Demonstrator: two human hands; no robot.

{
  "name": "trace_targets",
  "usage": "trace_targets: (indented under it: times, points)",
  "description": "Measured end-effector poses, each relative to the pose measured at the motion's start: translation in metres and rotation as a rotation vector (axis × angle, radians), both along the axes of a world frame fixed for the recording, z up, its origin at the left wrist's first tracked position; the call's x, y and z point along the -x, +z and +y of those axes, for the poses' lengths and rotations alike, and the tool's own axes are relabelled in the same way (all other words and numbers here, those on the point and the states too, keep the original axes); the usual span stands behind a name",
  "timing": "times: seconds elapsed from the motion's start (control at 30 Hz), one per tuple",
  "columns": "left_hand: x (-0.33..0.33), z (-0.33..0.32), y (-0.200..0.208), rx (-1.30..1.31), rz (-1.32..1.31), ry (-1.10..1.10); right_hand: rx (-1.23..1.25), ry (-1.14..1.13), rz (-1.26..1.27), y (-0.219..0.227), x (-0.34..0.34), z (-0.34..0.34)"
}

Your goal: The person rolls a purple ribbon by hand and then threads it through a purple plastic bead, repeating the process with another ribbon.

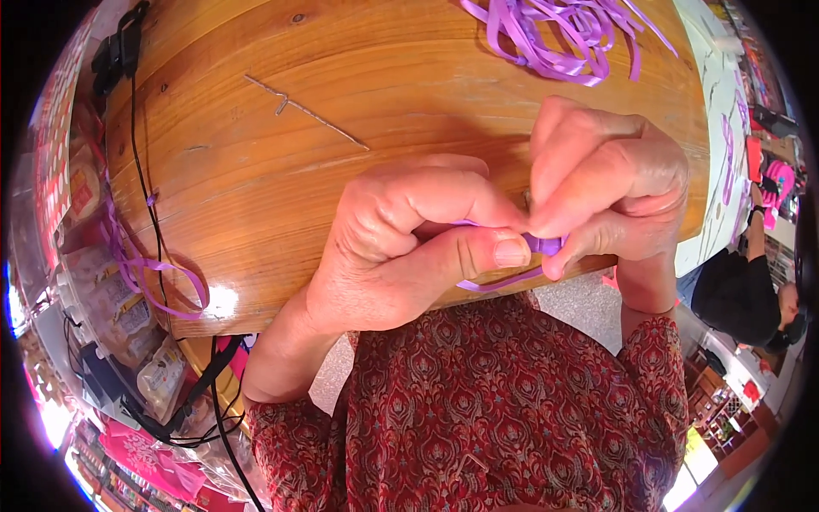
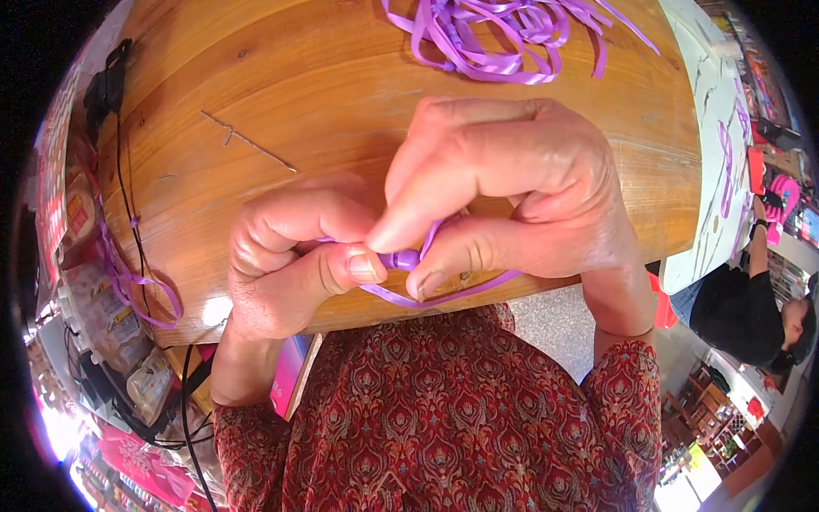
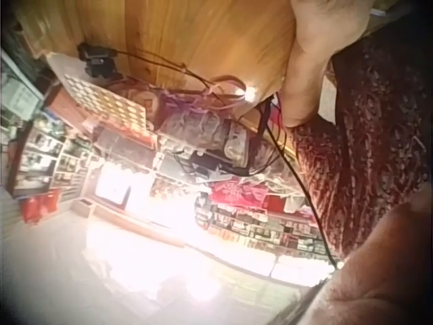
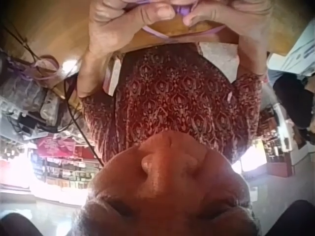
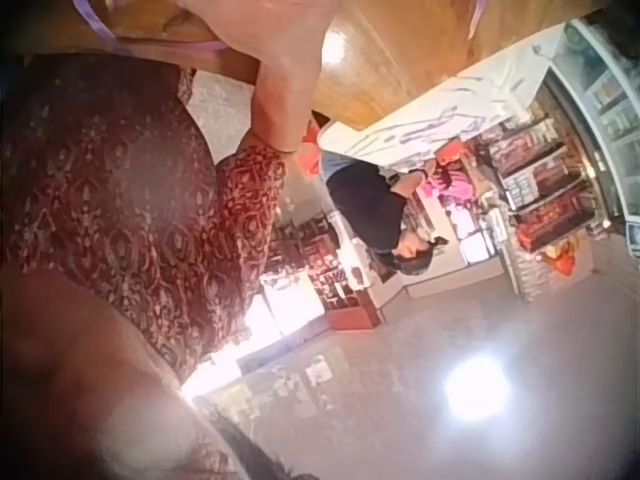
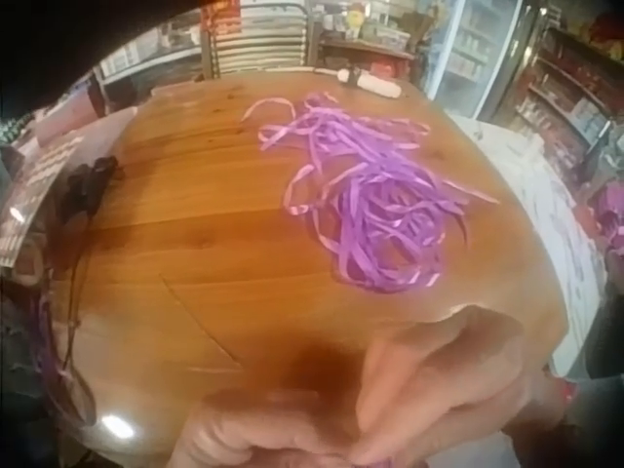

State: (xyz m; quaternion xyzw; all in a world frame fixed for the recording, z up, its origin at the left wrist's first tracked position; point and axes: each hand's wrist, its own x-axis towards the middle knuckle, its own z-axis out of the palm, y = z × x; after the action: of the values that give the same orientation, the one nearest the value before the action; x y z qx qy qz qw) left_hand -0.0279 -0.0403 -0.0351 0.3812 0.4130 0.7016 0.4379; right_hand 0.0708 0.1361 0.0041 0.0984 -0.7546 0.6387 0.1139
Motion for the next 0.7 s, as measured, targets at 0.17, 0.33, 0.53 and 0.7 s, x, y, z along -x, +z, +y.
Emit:
trace_targets:
  times: [0.17, 0.33, 0.53, 0.7]
  points:
    - [-0.001, 0.0019, 0.0001, 0.067, -0.067, -0.016, -0.049, 0.086, 0.053, -0.0042, -0.0016, 0.006]
    - [-0.0009, 0.0035, -0.0064, 0.053, -0.087, 0.007, -0.096, 0.074, 0.044, -0.0022, -0.0031, 0.0014]
    - [-0.0018, 0.004, -0.007, 0.152, -0.098, 0.122, -0.192, 0.028, 0.037, -0.0055, -0.0008, 0.0066]
    - [-0.0068, 0.0066, -0.0019, 0.142, -0.353, 0.152, -0.261, -0.041, 0.03, -0.0061, 0.0002, 0.0038]
